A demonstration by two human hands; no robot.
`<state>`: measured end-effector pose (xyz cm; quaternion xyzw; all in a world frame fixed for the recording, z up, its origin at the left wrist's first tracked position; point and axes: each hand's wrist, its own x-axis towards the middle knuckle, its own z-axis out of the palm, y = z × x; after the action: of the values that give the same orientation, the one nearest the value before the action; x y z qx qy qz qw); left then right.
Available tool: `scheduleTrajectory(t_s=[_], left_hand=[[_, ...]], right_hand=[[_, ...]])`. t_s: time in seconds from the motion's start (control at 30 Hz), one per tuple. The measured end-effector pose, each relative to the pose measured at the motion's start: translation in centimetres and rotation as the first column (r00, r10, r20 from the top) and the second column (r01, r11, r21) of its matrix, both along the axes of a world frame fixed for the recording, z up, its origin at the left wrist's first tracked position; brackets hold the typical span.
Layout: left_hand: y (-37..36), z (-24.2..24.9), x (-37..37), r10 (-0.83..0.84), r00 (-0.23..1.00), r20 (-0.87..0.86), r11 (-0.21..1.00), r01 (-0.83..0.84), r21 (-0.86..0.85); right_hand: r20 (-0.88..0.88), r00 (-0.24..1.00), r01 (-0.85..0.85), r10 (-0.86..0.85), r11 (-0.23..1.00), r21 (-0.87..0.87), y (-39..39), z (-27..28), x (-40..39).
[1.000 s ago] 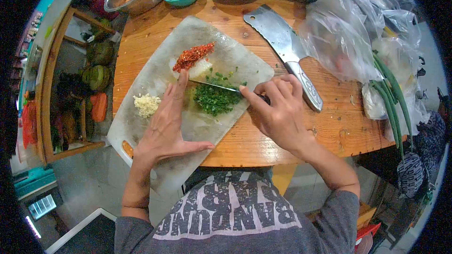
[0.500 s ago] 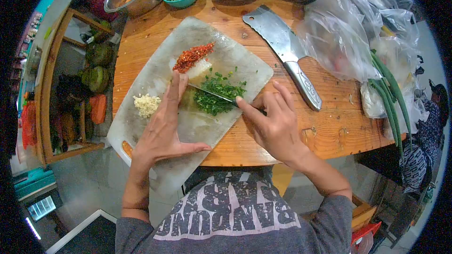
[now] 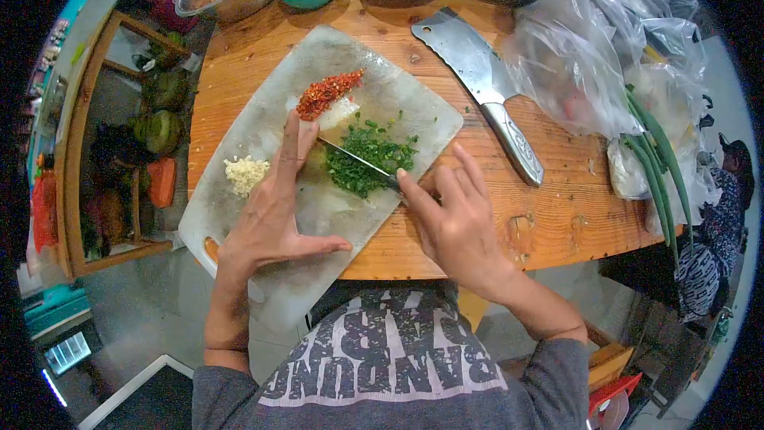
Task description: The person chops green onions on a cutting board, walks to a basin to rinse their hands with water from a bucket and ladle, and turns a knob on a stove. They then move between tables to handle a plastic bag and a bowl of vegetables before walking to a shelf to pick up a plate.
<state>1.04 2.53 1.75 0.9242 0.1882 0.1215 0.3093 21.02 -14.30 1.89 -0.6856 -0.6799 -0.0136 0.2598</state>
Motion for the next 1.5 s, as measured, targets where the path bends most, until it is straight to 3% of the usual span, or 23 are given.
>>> scheduleTrajectory(t_s=[0.13,0.37,0.5,0.6,0.73,0.77,1.0,1.17,1.4,1.5], left_hand=[[-0.1,0.1,-0.2,-0.001,1.000,-0.026,0.997,-0.001,-0.079],[0.3,0.0,-0.1,0.006,1.000,-0.015,1.000,-0.006,-0.019],[-0.1,0.4,0.3,-0.002,1.000,-0.027,1.000,0.002,-0.016],[0.0,0.6,0.5,0.023,1.000,-0.018,0.999,-0.023,-0.037],[-0.2,0.5,0.6,0.024,0.999,-0.035,1.000,-0.025,-0.012],[-0.2,0.5,0.6,0.020,0.999,-0.027,1.000,-0.020,0.012],[-0.1,0.4,0.8,0.029,0.999,-0.015,0.999,-0.029,0.040],[-0.3,0.8,0.1,-0.009,1.000,-0.012,0.994,0.007,-0.111],[0.2,3.1,-1.6,-0.019,1.000,0.012,0.989,0.020,-0.144],[-0.5,2.8,-2.6,-0.040,0.989,-0.140,0.987,0.017,-0.161]], right_hand=[[0.042,0.999,-0.008,0.009,1.000,-0.012,-0.5,0.2,-0.3],[-0.126,0.992,0.001,0.005,0.999,0.044,0.5,-0.1,0.8],[0.016,0.998,-0.060,0.059,0.995,0.074,1.3,0.9,2.6],[-0.056,0.996,-0.072,0.076,0.995,0.071,1.8,0.1,3.5],[0.048,0.995,-0.094,0.090,0.992,0.081,2.6,0.7,4.4],[-0.024,0.997,-0.076,0.078,0.994,0.075,2.9,-0.8,5.0],[-0.004,0.992,-0.128,0.128,0.989,0.070,3.0,-0.1,5.5],[0.097,0.994,-0.047,0.043,0.998,0.035,1.1,4.0,2.2],[-0.057,0.996,0.069,-0.069,0.998,-0.007,-0.3,3.9,-1.4],[-0.191,0.979,0.080,-0.076,0.997,0.012,-1.3,1.4,-2.6]])
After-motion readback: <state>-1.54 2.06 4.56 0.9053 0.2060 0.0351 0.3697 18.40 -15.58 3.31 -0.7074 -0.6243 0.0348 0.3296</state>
